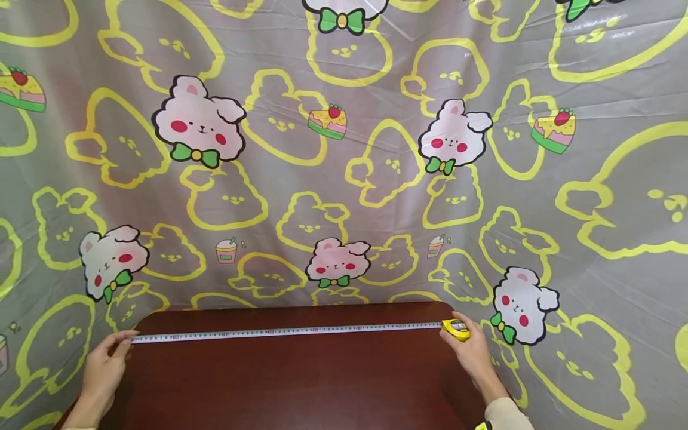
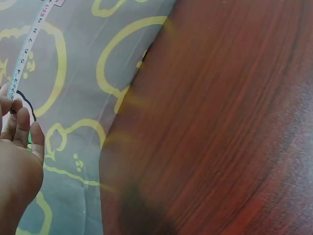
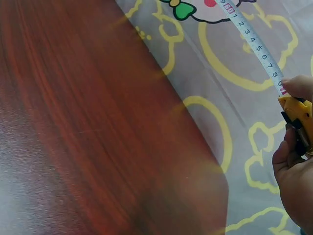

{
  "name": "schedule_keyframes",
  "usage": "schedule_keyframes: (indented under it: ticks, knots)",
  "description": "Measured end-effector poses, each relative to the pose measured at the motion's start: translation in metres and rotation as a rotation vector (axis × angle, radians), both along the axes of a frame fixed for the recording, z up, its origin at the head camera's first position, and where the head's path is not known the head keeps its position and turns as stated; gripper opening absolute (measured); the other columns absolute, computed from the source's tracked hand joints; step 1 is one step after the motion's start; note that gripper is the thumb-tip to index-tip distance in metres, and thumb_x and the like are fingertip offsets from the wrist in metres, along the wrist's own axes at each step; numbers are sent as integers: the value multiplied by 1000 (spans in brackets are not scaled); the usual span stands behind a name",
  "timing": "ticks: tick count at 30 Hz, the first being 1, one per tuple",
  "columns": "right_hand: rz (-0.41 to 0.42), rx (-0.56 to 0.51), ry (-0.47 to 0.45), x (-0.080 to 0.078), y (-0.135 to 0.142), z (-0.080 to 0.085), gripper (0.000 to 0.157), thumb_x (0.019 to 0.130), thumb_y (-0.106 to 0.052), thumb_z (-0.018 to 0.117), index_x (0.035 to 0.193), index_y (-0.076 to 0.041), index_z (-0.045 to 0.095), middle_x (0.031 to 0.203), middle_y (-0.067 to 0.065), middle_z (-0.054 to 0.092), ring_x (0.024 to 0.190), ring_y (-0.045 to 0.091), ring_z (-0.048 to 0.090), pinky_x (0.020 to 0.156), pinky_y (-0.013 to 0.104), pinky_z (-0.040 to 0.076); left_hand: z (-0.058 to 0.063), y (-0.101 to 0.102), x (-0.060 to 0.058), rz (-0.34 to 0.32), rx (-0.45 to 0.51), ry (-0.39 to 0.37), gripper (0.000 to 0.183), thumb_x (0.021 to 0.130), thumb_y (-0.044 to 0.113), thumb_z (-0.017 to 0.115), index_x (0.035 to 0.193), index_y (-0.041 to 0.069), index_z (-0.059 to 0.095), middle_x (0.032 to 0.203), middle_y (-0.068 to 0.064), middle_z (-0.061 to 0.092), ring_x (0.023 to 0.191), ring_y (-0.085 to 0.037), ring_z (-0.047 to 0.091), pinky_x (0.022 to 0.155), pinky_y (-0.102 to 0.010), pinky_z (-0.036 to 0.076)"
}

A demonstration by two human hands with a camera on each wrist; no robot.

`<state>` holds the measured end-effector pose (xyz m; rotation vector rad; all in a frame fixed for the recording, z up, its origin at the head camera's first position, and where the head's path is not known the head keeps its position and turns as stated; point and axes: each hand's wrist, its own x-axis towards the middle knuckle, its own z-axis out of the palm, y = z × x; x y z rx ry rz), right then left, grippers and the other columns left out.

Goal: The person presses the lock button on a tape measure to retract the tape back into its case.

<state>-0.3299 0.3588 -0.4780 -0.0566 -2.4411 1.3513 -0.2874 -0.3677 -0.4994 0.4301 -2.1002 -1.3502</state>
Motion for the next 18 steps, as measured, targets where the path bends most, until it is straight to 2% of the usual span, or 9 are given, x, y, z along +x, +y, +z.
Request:
schedule_keyframes:
  ticks: [3, 10, 15, 18]
  knots:
    - [25, 9, 29, -2, 0, 6, 65, 97, -22, 75, 151, -1, 44, 136, 29, 45, 111, 40, 50, 77, 21, 47, 4, -1, -1, 12, 12, 27, 24, 107, 8, 51, 122, -3, 65, 104, 11, 59, 87, 2, 52, 72, -12, 41]
    - [21, 47, 103, -2, -1, 10, 58, 97, -20, 75, 147, -1, 52, 132, 27, 51, 106, 35, 52, 76, 19, 46, 15, -4, -1, -16, 21, 52, 25, 108, 8, 50, 124, -6, 63, 110, 6, 58, 91, 0, 54, 72, -10, 44]
    - [26, 54, 95, 0, 0, 12, 56, 97, -19, 75, 144, 2, 53, 131, 28, 52, 106, 35, 51, 76, 19, 46, 18, -4, -1, -27, -5, 75, 24, 108, 6, 50, 123, -7, 63, 103, 16, 57, 86, 5, 53, 73, -10, 45]
    - [34, 59, 90, 2, 2, 13, 56, 97, -18, 74, 145, 2, 52, 130, 28, 52, 106, 33, 51, 76, 20, 45, 18, -3, -3, -43, 5, 88, 24, 109, 5, 49, 124, -8, 62, 102, 14, 58, 84, 7, 53, 73, -11, 46]
